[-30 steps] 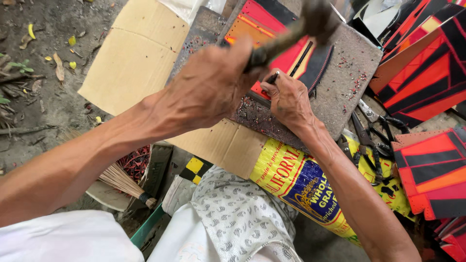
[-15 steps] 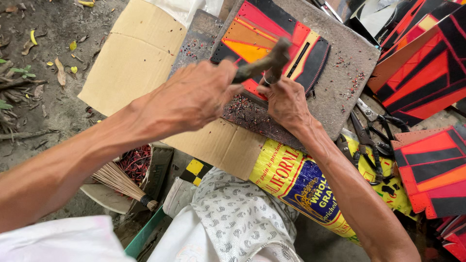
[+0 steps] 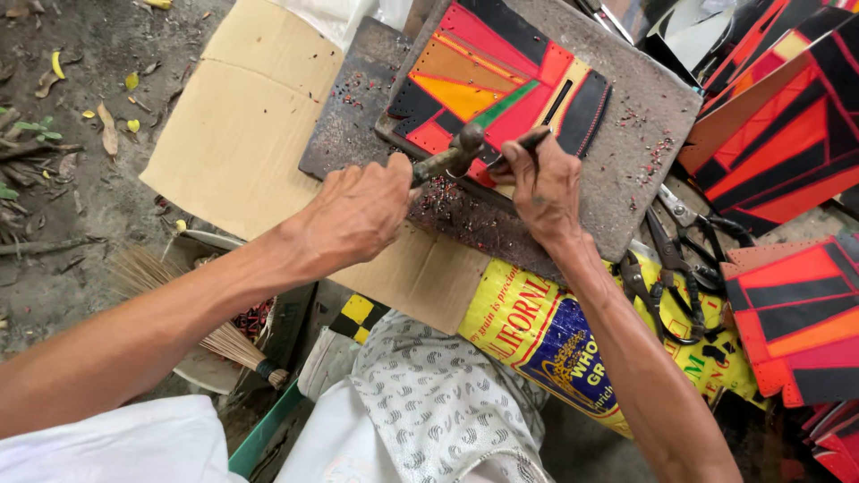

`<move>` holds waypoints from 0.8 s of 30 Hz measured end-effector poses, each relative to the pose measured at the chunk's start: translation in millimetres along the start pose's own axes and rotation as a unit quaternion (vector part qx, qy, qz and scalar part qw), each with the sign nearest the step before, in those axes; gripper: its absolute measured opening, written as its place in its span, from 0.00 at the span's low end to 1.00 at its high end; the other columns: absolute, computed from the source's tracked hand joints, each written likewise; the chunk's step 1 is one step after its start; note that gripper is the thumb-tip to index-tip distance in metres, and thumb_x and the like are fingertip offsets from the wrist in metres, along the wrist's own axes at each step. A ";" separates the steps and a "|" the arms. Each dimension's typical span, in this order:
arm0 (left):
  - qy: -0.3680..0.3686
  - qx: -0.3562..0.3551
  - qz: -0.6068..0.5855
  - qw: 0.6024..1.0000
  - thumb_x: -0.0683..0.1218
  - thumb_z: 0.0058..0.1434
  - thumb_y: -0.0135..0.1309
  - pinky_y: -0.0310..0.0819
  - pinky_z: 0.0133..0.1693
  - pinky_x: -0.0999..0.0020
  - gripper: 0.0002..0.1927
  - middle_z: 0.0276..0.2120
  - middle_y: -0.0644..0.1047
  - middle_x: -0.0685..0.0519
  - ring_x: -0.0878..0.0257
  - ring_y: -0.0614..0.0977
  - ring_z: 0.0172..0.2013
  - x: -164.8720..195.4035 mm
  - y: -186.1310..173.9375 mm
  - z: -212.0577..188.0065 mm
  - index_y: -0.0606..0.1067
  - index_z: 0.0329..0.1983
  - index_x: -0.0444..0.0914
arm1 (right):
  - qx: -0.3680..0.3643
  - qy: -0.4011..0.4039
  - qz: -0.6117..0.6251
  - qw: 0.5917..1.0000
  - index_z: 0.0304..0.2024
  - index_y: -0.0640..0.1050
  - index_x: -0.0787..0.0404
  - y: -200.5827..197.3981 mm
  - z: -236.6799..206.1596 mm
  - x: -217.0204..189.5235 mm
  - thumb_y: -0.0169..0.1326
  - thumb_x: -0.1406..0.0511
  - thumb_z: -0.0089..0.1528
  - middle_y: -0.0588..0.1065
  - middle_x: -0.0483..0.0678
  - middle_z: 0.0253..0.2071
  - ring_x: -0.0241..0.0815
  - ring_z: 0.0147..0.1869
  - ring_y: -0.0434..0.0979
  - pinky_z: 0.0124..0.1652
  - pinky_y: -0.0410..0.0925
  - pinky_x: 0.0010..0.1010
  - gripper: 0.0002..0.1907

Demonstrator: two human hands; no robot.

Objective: The person sits on the ground and hammers a punch tool into colorful decorative leather panels resting on a stone block, punching holes along the edges. They reposition the punch repeatedly along the panel edge and briefly handle and turn the finished leather pieces.

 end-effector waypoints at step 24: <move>-0.046 0.018 -0.085 0.995 0.54 0.73 0.43 0.72 0.34 0.37 0.18 0.27 0.77 0.34 0.34 0.80 0.30 -13.6 -19.1 7.1 0.66 0.42 0.32 | -0.099 -0.054 -0.006 0.994 0.45 0.70 0.69 38.8 20.6 -20.9 0.48 0.70 0.73 0.79 0.50 0.36 0.37 0.45 0.85 0.43 0.77 0.29 0.06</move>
Point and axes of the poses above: each hand's wrist, its own z-axis towards the middle knuckle, its own y-axis out of the palm, x = y × z, the point moved 8 cm from there along z, towards the middle knuckle
